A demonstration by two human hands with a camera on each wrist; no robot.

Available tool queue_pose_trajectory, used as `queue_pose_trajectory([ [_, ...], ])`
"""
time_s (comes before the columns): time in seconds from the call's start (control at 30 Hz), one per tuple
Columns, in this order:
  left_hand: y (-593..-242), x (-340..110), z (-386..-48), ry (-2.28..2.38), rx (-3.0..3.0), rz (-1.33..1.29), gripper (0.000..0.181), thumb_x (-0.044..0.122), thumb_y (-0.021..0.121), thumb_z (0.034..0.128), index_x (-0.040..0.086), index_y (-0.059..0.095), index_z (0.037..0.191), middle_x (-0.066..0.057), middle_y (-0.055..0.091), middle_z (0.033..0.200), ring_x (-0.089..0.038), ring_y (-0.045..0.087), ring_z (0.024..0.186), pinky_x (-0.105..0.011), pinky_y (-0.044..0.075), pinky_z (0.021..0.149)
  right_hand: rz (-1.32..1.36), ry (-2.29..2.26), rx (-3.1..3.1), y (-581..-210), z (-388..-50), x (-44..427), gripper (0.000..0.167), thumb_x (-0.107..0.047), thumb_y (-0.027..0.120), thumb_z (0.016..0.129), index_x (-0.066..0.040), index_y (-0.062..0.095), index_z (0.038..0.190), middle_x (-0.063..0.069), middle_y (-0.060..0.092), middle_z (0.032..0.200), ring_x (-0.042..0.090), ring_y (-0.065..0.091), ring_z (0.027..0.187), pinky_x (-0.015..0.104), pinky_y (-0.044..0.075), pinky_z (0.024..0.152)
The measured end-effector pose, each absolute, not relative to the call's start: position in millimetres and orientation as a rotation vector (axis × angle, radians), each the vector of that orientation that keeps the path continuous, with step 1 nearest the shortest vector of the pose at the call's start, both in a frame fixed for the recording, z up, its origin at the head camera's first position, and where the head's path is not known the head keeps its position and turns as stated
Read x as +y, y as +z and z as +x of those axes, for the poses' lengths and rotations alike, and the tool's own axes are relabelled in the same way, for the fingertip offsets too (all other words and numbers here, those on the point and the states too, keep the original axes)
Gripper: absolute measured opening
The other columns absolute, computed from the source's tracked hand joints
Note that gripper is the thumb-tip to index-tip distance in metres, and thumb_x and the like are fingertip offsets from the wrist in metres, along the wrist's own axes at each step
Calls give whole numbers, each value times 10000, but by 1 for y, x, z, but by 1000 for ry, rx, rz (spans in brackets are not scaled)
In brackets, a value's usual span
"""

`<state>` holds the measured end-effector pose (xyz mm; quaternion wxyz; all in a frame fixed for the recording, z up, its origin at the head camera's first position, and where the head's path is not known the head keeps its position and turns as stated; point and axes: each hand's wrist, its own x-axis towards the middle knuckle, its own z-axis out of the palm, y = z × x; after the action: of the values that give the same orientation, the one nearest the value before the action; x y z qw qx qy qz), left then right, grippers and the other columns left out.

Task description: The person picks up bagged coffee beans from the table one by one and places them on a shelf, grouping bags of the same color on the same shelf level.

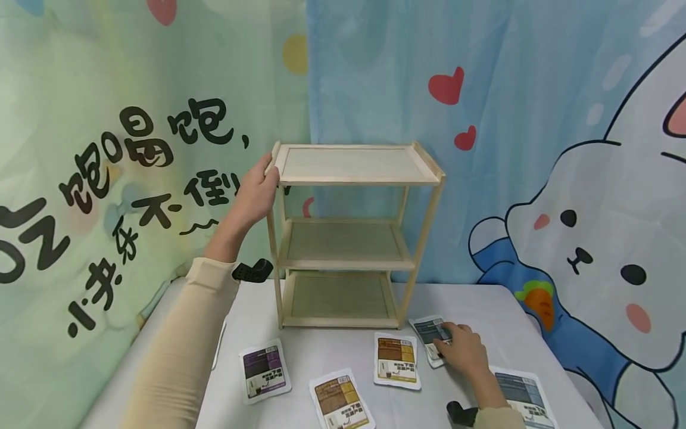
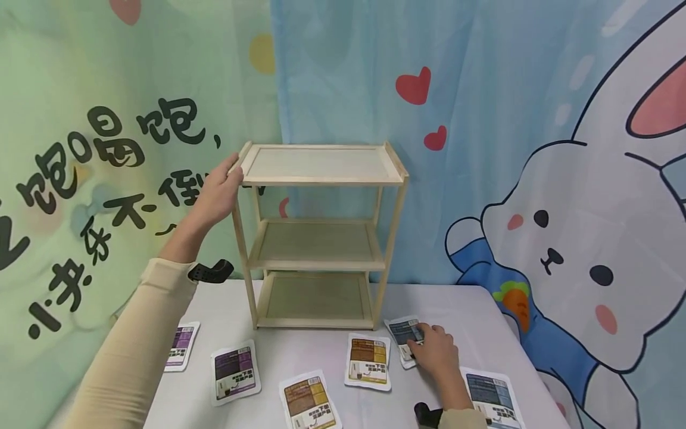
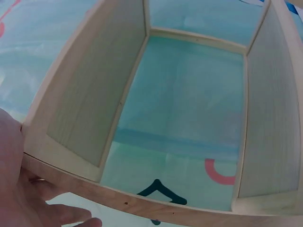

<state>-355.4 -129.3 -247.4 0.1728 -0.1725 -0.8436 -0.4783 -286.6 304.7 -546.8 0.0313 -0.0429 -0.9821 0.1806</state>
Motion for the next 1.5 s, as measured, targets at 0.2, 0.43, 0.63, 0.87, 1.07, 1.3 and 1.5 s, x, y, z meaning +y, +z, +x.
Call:
queue_pose_trajectory([
  [0.2, -251, -128, -352, -1348, -2372, -482, 556, 288, 248, 1044, 76, 195, 1556, -152, 343, 1521, -262, 356, 1357, -477, 306, 1074, -206, 659, -3047, -537, -284, 303, 604, -302, 729, 843, 54, 541, 1294, 332, 567, 1195, 506, 556, 1036, 577, 482, 775],
  [0.43, -255, -125, -354, -1326, -2347, -365, 555, 307, 260, 1032, 96, 255, 1546, -163, 366, 1507, -277, 400, 1323, -461, 334, 1045, -138, 888, -2941, -543, -284, 300, 556, -213, 748, 827, 47, 562, 1282, 342, 505, 1298, 526, 481, 1159, 610, 414, 897],
  [0.63, -247, -123, -355, -1316, -2337, -310, 549, 246, 317, 982, 96, 359, 1508, -156, 451, 1448, -283, 492, 1123, -448, 399, 910, -164, 1107, -2862, -524, -277, 298, 487, -157, 699, 866, 56, 565, 1284, 353, 467, 1325, 487, 507, 1124, 566, 436, 892],
  [0.87, -242, -122, -353, -1372, -2364, -362, 515, 288, 248, 1040, 101, 340, 1510, -148, 464, 1430, -285, 465, 1241, -485, 363, 1010, -230, 1308, -2750, -496, -264, 297, 505, -176, 652, 912, 10, 503, 1357, 268, 541, 1125, 183, 536, 579, 300, 449, 496],
  [1.07, -249, -119, -354, -1290, -2358, -309, 538, 297, 222, 1030, 105, 329, 1521, -153, 448, 1454, -296, 448, 1291, -498, 361, 1026, -241, 1413, -2722, -464, -248, 284, 542, -187, 607, 946, -6, 424, 1422, 261, 495, 1185, 177, 522, 591, 283, 444, 508],
  [1.3, -252, -116, -355, -1217, -2341, -239, 536, 272, 240, 1013, 83, 378, 1495, -172, 470, 1432, -323, 466, 1277, -504, 373, 1012, -181, 1569, -2655, -411, -226, 260, 555, -171, 559, 978, -50, 357, 1480, 253, 438, 1302, 205, 519, 593, 245, 445, 512],
  [1.5, -248, -114, -354, -1215, -2346, -221, 536, 283, 236, 1020, 84, 374, 1499, -172, 463, 1438, -320, 459, 1286, -498, 373, 1016, -58, 1622, -2588, -367, -212, 245, 575, -182, 562, 988, -74, 327, 1502, 250, 429, 1319, 208, 513, 561, 230, 427, 494],
])
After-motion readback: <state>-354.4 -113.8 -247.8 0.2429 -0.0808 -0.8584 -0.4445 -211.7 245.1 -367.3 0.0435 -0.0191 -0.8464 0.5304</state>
